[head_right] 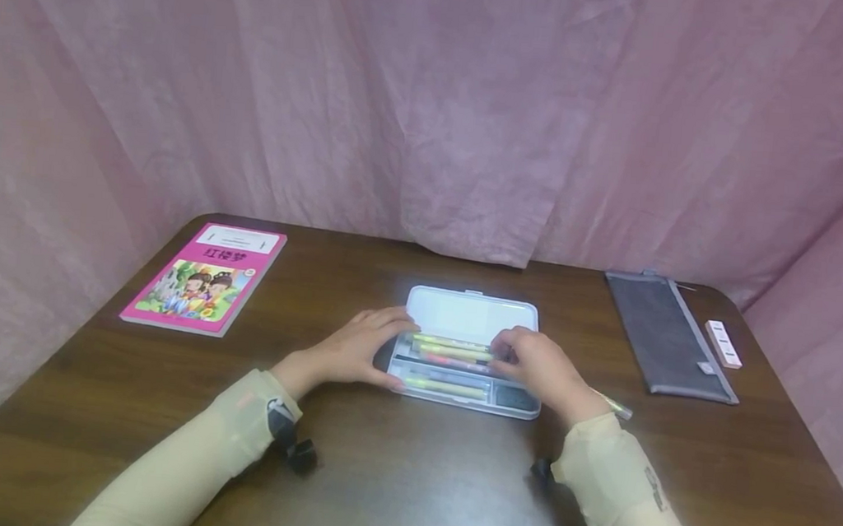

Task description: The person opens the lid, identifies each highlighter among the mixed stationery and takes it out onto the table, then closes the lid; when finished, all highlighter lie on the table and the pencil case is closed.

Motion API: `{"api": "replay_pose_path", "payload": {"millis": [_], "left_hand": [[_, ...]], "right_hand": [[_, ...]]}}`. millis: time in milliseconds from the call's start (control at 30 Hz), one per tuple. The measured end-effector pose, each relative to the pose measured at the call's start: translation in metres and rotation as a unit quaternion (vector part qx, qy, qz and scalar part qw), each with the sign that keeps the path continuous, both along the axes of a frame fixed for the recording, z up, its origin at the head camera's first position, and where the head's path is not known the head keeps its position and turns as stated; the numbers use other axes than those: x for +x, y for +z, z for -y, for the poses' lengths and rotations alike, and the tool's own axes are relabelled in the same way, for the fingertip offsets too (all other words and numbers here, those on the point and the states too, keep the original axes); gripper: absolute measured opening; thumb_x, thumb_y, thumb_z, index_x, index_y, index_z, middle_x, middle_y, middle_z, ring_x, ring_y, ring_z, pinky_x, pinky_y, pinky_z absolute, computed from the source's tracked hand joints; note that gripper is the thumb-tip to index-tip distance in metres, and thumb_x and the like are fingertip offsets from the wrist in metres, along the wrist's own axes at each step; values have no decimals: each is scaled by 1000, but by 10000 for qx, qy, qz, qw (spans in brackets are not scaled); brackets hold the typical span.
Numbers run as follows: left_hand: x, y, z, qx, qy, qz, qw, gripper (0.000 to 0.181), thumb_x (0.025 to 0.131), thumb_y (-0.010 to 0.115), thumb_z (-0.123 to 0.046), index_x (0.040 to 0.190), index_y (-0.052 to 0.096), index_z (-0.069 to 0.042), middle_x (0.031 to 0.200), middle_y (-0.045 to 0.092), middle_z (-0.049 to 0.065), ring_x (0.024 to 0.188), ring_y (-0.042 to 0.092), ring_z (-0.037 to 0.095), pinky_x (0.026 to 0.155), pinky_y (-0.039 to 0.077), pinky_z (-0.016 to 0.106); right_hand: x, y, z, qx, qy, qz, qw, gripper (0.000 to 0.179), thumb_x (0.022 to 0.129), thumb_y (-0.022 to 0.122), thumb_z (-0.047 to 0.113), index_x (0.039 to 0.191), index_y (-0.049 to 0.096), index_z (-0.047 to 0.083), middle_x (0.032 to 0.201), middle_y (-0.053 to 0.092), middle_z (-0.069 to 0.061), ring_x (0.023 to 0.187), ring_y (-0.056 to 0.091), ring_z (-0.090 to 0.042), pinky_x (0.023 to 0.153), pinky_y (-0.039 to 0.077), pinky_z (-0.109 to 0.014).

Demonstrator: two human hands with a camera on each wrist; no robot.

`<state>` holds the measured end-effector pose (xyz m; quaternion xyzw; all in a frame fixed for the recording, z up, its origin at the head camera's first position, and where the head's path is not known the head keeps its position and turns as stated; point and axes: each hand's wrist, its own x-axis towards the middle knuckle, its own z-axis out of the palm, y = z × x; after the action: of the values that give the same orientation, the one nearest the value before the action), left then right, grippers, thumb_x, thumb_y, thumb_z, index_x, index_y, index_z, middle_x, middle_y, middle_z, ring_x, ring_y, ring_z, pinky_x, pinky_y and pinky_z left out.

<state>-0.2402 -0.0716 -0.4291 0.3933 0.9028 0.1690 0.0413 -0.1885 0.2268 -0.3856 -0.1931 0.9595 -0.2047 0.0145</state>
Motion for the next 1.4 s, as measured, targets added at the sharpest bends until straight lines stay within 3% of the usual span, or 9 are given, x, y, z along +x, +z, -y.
{"api": "replay_pose_path", "payload": {"millis": [400, 733, 1000, 1400], "left_hand": [[-2, -4, 0, 48, -74, -125, 9999, 88, 73, 65, -72, 143, 42, -24, 151, 38, 2, 146, 25, 19, 117, 24, 45], [-2, -4, 1, -23, -33, -154, 9999, 88, 72, 65, -72, 143, 41, -25, 151, 38, 1, 146, 26, 19, 117, 24, 44], [-1, -3, 0, 9, -35, -77, 10000, 88, 73, 66, -72, 143, 41, -24, 152, 38, 1, 146, 26, 19, 117, 24, 44], [0, -1, 1, 58, -60, -66, 9999, 87, 73, 67, -70, 142, 42, -24, 151, 38, 2, 145, 26, 19, 117, 24, 44]], "right_hand": [[-2, -10, 9, 138, -54, -283, 9995, 10, 82, 75, 14, 89, 68, 12, 75, 60, 3, 69, 51, -10, 65, 45, -28], [-1, -4, 11, 281, 66, -231, 9993, 10, 84, 73, 14, 92, 69, 11, 80, 61, 2, 72, 53, -10, 69, 48, -31], [3, 5, 10, 292, 159, -177, 9993, 9, 85, 72, 13, 92, 68, 10, 82, 62, 2, 74, 54, -10, 71, 49, -31], [9, 30, 1, 394, 235, -306, 9985, 7, 84, 72, 9, 91, 68, 9, 80, 62, 2, 74, 53, -11, 70, 49, -31]]}}
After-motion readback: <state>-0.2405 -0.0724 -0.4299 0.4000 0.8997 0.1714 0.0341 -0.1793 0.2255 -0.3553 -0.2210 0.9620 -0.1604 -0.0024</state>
